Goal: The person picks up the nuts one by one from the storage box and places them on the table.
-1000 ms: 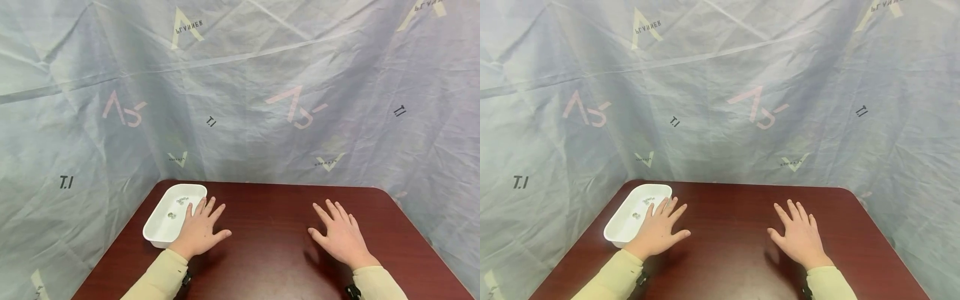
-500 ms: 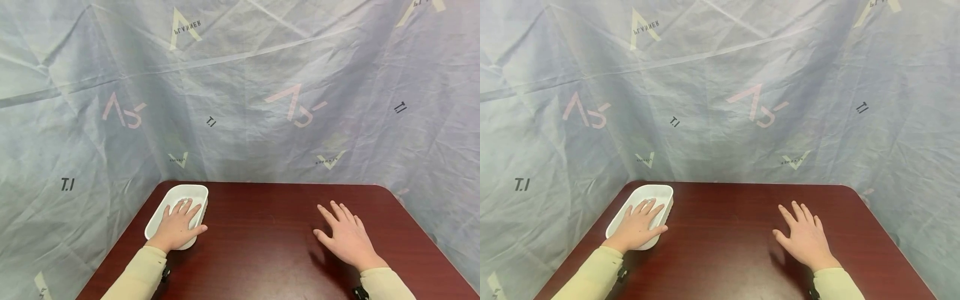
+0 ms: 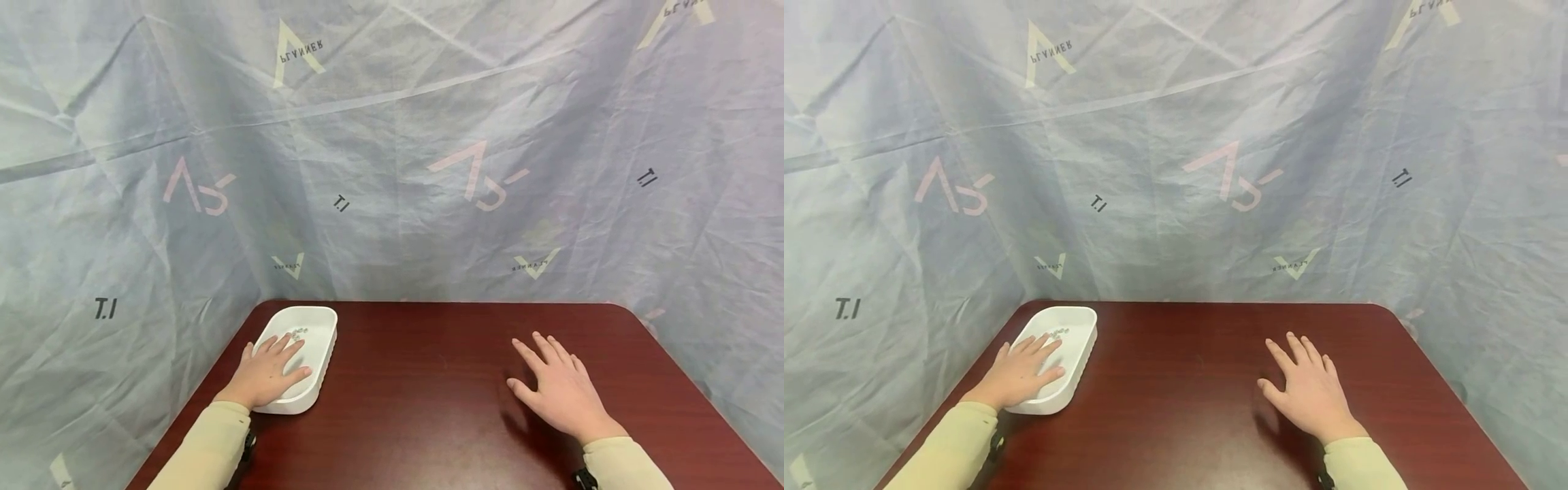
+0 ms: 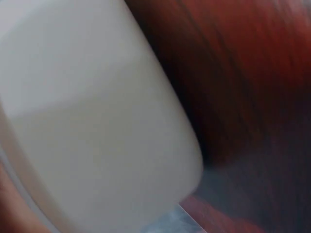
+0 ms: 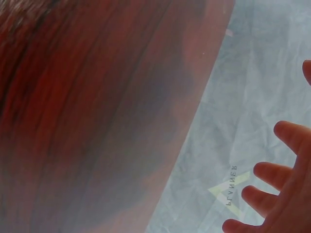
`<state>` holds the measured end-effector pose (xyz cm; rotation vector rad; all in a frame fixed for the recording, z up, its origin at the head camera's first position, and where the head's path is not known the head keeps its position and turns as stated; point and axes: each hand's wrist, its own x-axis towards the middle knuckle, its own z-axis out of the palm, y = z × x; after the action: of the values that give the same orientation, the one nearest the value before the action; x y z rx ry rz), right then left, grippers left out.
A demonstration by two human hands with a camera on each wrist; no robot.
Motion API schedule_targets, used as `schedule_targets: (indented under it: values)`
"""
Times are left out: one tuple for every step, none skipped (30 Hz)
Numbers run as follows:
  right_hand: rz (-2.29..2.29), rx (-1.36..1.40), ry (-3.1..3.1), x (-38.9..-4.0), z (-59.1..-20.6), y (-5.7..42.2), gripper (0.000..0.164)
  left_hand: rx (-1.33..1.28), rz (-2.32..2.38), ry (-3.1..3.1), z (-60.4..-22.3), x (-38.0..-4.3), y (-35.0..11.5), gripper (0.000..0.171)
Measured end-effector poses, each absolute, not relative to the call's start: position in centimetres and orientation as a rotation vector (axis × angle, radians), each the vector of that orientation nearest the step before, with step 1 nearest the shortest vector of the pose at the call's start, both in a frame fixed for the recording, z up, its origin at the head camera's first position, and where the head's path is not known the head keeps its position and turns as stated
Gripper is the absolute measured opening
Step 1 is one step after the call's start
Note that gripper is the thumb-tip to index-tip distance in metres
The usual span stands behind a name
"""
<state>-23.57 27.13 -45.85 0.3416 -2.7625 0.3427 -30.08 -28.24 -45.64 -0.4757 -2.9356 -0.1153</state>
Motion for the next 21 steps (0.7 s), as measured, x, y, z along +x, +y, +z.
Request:
schedule_targets:
  values:
    - [0.340, 0.340, -2.758, -23.5, -45.9, 27.1, 0.074, -0.473, -0.120, -2.945, -45.6, -30.1, -28.5, 0.080]
    - [0.338, 0.339, -2.755, -23.5, -45.9, 27.1, 0.073, -0.476, -0.120, -2.949, -45.6, -30.2, -28.7, 0.080]
    - [0.335, 0.338, -2.753, -23.5, -46.0, 27.1, 0.073, -0.480, -0.124, -2.957, -45.7, -30.4, -29.0, 0.080]
    - [0.333, 0.337, -2.751, -23.5, -46.0, 27.1, 0.073, -0.485, -0.132, -2.966, -45.7, -30.5, -29.3, 0.080]
    - [0.330, 0.335, -2.751, -23.4, -46.0, 27.2, 0.073, -0.491, -0.141, -2.974, -45.7, -30.7, -29.5, 0.080]
    - [0.329, 0.333, -2.751, -23.4, -46.0, 27.2, 0.072, -0.499, -0.150, -2.981, -45.7, -30.8, -29.7, 0.080]
    - [0.329, 0.331, -2.753, -23.4, -46.0, 27.2, 0.072, -0.504, -0.165, -2.991, -45.8, -31.0, -29.9, 0.079]
    - [0.329, 0.329, -2.755, -23.3, -46.0, 27.2, 0.072, -0.513, -0.176, -2.999, -45.9, -31.2, -30.2, 0.079]
    - [0.331, 0.328, -2.756, -23.3, -46.0, 27.2, 0.072, -0.522, -0.185, -3.006, -45.9, -31.3, -30.4, 0.078]
    - [0.331, 0.326, -2.757, -23.3, -46.0, 27.2, 0.072, -0.531, -0.189, -3.006, -45.9, -31.4, -30.5, 0.077]
    - [0.332, 0.325, -2.758, -23.3, -46.0, 27.2, 0.071, -0.541, -0.195, -3.003, -45.9, -31.5, -30.7, 0.076]
    - [0.333, 0.323, -2.757, -23.3, -46.0, 27.2, 0.071, -0.548, -0.200, -2.998, -46.0, -31.6, -30.8, 0.075]
    - [0.332, 0.323, -2.756, -23.3, -46.0, 27.2, 0.071, -0.555, -0.202, -2.991, -46.0, -31.7, -30.9, 0.074]
    - [0.332, 0.324, -2.754, -23.3, -46.1, 27.2, 0.071, -0.566, -0.200, -2.981, -46.0, -31.7, -31.0, 0.073]
    - [0.330, 0.324, -2.753, -23.3, -46.1, 27.3, 0.071, -0.571, -0.200, -2.974, -46.0, -31.8, -31.1, 0.072]
    - [0.328, 0.325, -2.752, -23.3, -46.1, 27.3, 0.071, -0.579, -0.200, -2.965, -46.0, -31.9, -31.2, 0.072]
    - [0.329, 0.326, -2.751, -23.3, -46.1, 27.3, 0.071, -0.584, -0.203, -2.958, -46.0, -32.0, -31.3, 0.071]
    - [0.327, 0.327, -2.749, -23.3, -46.1, 27.3, 0.070, -0.593, -0.203, -2.950, -45.9, -32.1, -31.3, 0.071]
    - [0.327, 0.328, -2.748, -23.3, -46.1, 27.3, 0.070, -0.601, -0.209, -2.943, -45.9, -32.1, -31.4, 0.071]
    - [0.327, 0.328, -2.747, -23.3, -46.1, 27.3, 0.070, -0.613, -0.213, -2.937, -45.9, -32.2, -31.4, 0.071]
    - [0.327, 0.328, -2.746, -23.3, -46.1, 27.3, 0.070, -0.618, -0.221, -2.935, -45.9, -32.3, -31.5, 0.071]
